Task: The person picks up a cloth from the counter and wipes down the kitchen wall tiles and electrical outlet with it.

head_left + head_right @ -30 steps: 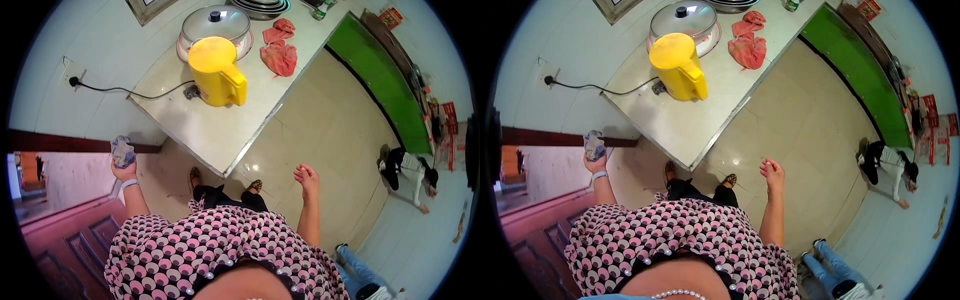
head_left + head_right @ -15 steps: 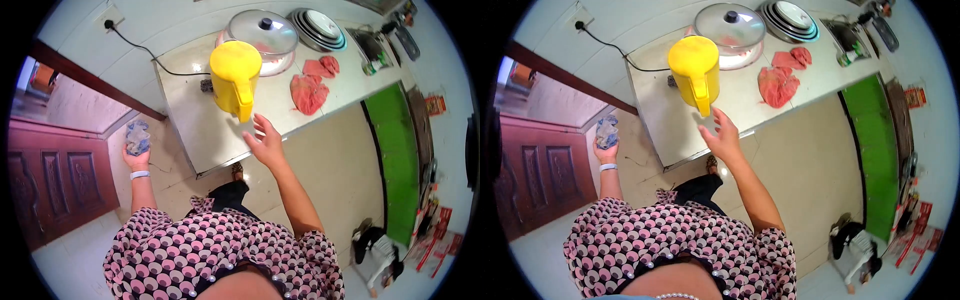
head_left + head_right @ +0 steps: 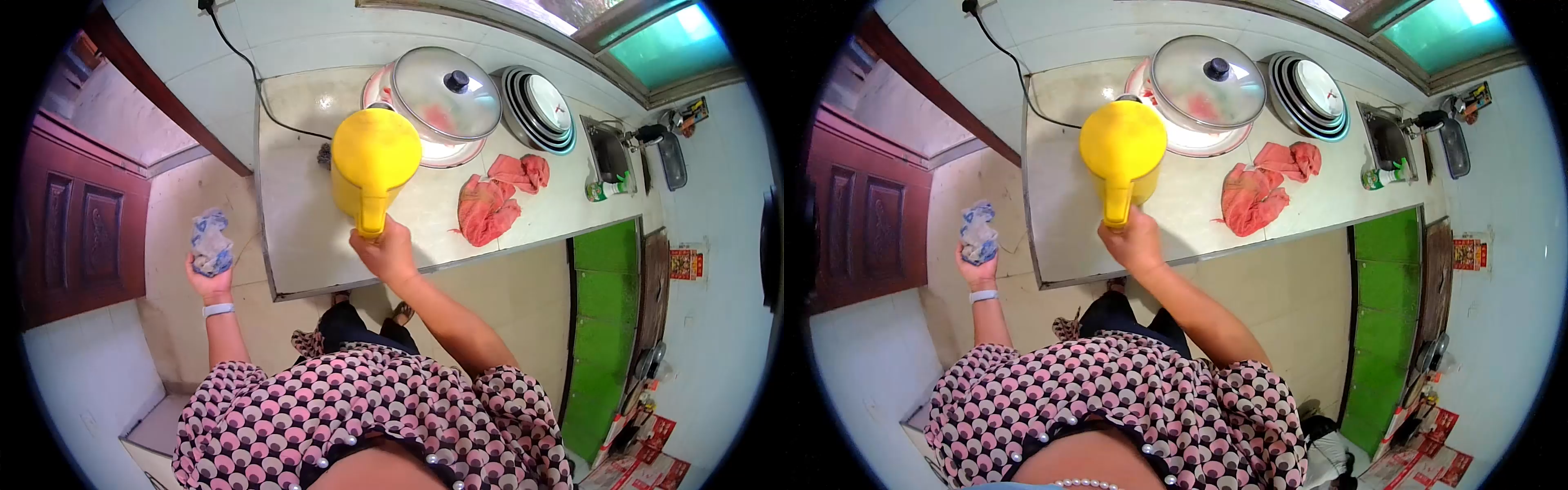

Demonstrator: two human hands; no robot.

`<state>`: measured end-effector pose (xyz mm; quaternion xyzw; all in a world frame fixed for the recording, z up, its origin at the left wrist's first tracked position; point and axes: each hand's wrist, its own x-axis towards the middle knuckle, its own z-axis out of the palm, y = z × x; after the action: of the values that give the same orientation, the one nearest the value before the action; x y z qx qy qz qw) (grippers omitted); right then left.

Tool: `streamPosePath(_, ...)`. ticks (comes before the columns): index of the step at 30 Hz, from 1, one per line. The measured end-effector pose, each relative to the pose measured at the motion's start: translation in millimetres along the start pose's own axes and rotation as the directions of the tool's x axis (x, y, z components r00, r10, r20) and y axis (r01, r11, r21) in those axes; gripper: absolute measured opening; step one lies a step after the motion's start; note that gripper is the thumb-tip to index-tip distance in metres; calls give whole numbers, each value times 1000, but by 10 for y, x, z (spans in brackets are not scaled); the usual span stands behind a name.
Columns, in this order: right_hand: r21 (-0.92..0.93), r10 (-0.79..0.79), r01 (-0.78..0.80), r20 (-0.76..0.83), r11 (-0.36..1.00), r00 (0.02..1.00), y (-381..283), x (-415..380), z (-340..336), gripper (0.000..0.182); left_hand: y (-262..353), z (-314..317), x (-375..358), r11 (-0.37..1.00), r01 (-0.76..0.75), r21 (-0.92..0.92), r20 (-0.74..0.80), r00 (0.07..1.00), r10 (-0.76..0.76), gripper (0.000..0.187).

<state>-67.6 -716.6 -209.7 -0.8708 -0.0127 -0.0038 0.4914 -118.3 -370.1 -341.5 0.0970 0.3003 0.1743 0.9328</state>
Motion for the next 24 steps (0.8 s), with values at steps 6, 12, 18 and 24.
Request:
streamPosePath(6,141,-195,169,192,975,962,-58,-139,86,23,101,-271,-439,993,-112,-35,92,989,115,45)
streamPosePath(12,152,-351,317,339,936,873,192,-141,173,35,-269,144,-1385,949,-316,12,26,949,315,45)
streamPosePath(18,387,-332,117,552,915,765,850,4,-488,33,-319,394,-2102,870,-489,61,49,872,486,47)
streamPosePath(24,749,42,-159,173,644,984,2043,586,-2184,17,-646,1391,-2615,754,-634,175,-22,763,646,48)
